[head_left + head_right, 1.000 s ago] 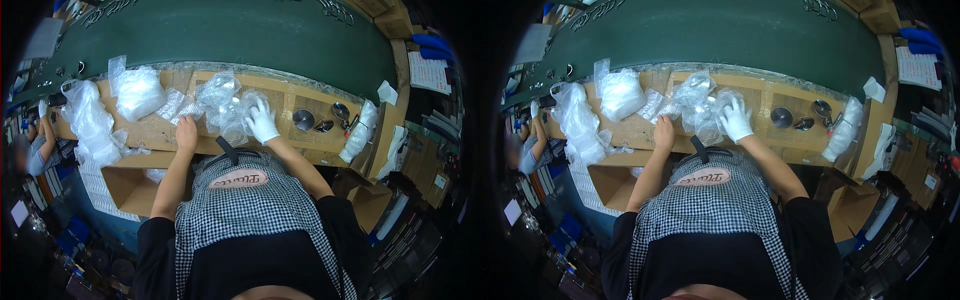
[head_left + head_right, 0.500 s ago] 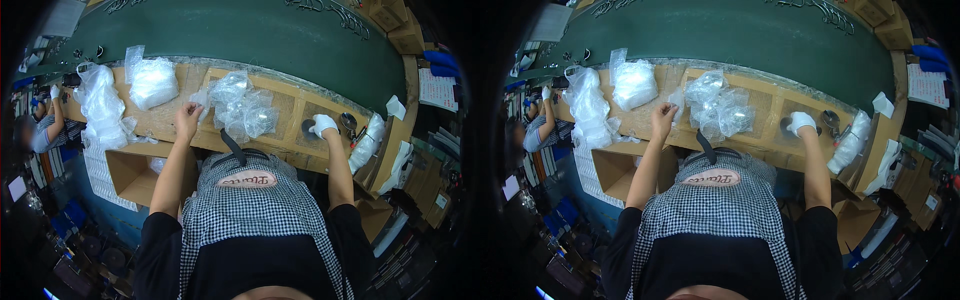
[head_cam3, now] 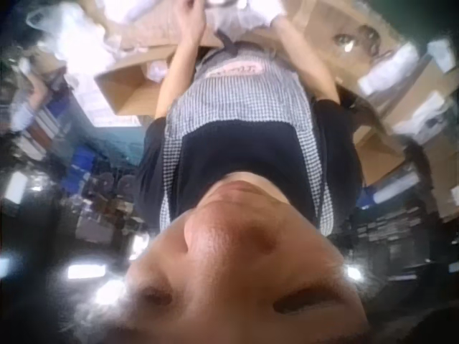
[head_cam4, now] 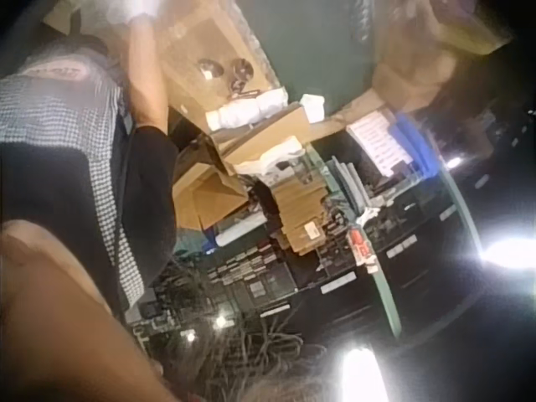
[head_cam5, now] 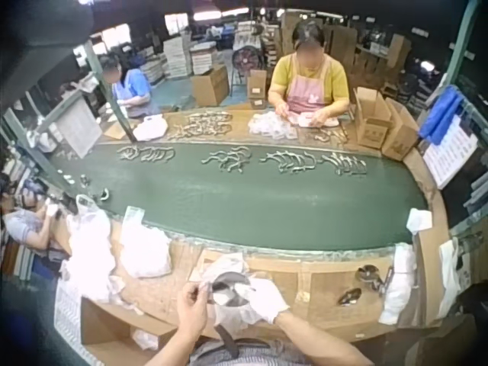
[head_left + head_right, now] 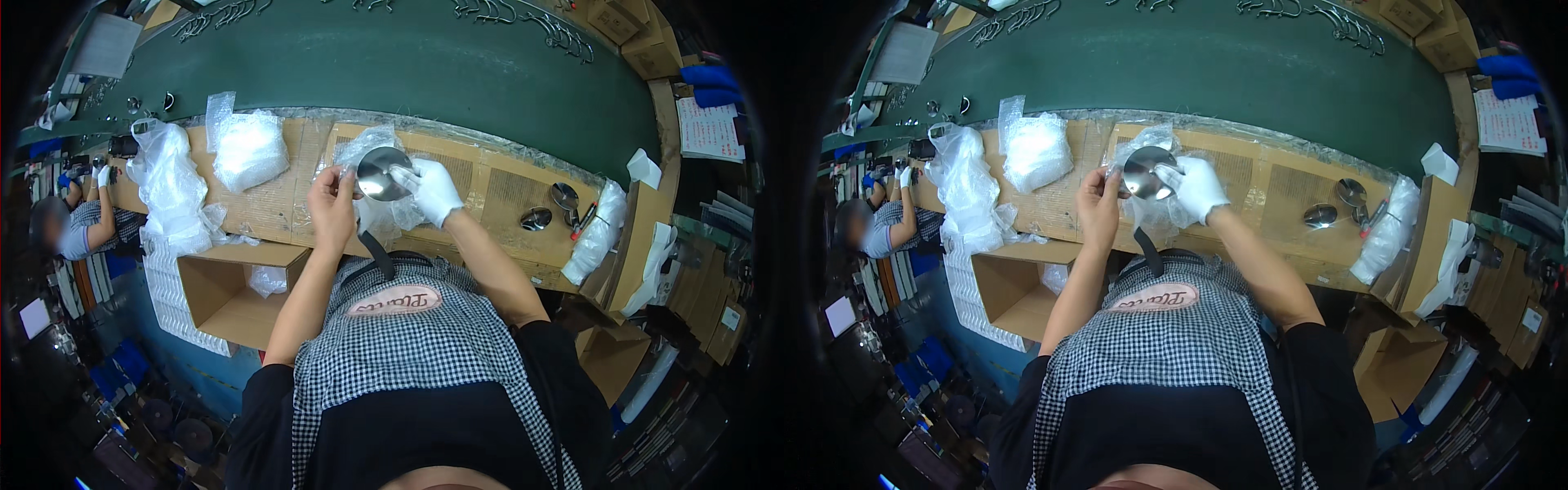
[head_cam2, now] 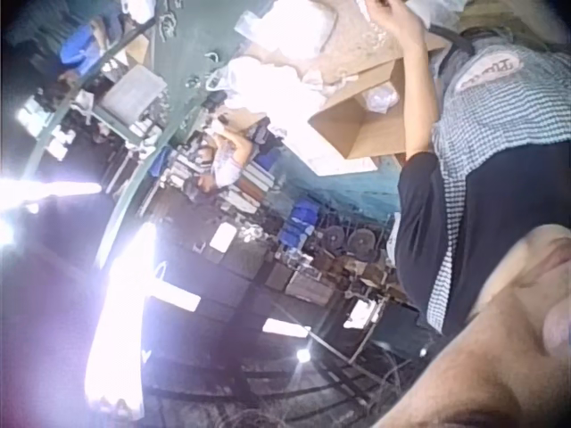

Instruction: The person packs circular metal plates by hand, wrapping each one in bubble wrap and placing them into a cardboard box.

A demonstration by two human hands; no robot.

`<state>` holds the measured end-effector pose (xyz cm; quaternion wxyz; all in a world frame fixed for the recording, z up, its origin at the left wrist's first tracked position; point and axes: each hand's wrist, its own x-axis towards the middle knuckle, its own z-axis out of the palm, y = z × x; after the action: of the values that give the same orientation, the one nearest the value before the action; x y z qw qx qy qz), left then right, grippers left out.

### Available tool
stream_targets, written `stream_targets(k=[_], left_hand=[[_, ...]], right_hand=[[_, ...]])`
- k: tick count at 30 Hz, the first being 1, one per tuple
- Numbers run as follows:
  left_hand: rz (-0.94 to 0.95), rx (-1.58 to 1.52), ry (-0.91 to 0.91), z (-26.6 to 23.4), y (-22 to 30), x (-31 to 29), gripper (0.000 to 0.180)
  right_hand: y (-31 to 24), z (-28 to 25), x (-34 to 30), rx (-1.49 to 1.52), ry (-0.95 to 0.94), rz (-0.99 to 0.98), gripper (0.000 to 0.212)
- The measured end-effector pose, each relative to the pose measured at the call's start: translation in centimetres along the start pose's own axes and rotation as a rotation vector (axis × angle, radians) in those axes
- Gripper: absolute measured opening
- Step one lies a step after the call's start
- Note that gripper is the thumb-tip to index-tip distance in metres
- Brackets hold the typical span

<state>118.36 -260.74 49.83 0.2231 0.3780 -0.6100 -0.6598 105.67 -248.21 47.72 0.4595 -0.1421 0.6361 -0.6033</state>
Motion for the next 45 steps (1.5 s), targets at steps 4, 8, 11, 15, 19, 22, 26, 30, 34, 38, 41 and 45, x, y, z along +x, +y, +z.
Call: stream_targets(k=[4,8,11,15,19,22,26,30,34,38,41,45], left_hand=[[0.781,0.702,0.145,1.3,1.4,-0.7,0.009],[0.914,0.667,-0.057,3.8,2.1,-2.3,0.012],[0.874,0.636,-0.116,4.3,2.7,-2.0,0.013],[0.726,0.563,-0.244,4.5,2.2,-2.0,0.013],[0.455,0.565,-0.362,2.8,1.0,0.4,0.015],[0.276,0.917,0.24,-5.0,-5.8,7.9,0.028],[0.164,1.653,0.455,-16.3,-16.3,12.5,0.077],[-0.016,1.401,0.396,-18.9,-15.5,13.8,0.036],[0.071,1.377,0.201,-20.7,-13.0,14.0,0.026],[0.094,1.195,0.145,-18.3,-10.2,11.9,0.017],[0.043,0.653,0.243,-14.4,-8.1,9.8,0.014],[0.167,0.803,0.172,-9.3,-3.8,6.7,0.013]], right_hand=[[-1.5,2.5,-1.7,-0.612,0.177,-0.437,0.021],[0.4,3.4,-0.7,-0.485,0.251,-0.471,0.019],[4.9,0.8,1.3,-0.747,0.256,-0.068,0.041],[3.2,-0.5,1.1,-0.44,0.278,-0.376,0.038],[3.9,-8.0,0.0,-0.275,-0.034,-0.073,0.018],[1.8,-13.5,-2.1,-0.031,-0.142,0.46,0.018],[5.8,-14.8,0.6,-1.226,-0.503,0.242,0.016],[3.6,-13.6,-1.1,-0.983,-0.175,0.05,0.044],[0.6,-18.5,-5.6,-1.246,0.084,0.182,0.046],[3.7,-23.6,-8.5,-1.553,0.027,0.422,0.027],[4.5,-24.0,-8.1,-1.517,0.022,0.473,0.016],[0.3,-20.1,-7.0,-1.038,0.29,0.229,0.031]])
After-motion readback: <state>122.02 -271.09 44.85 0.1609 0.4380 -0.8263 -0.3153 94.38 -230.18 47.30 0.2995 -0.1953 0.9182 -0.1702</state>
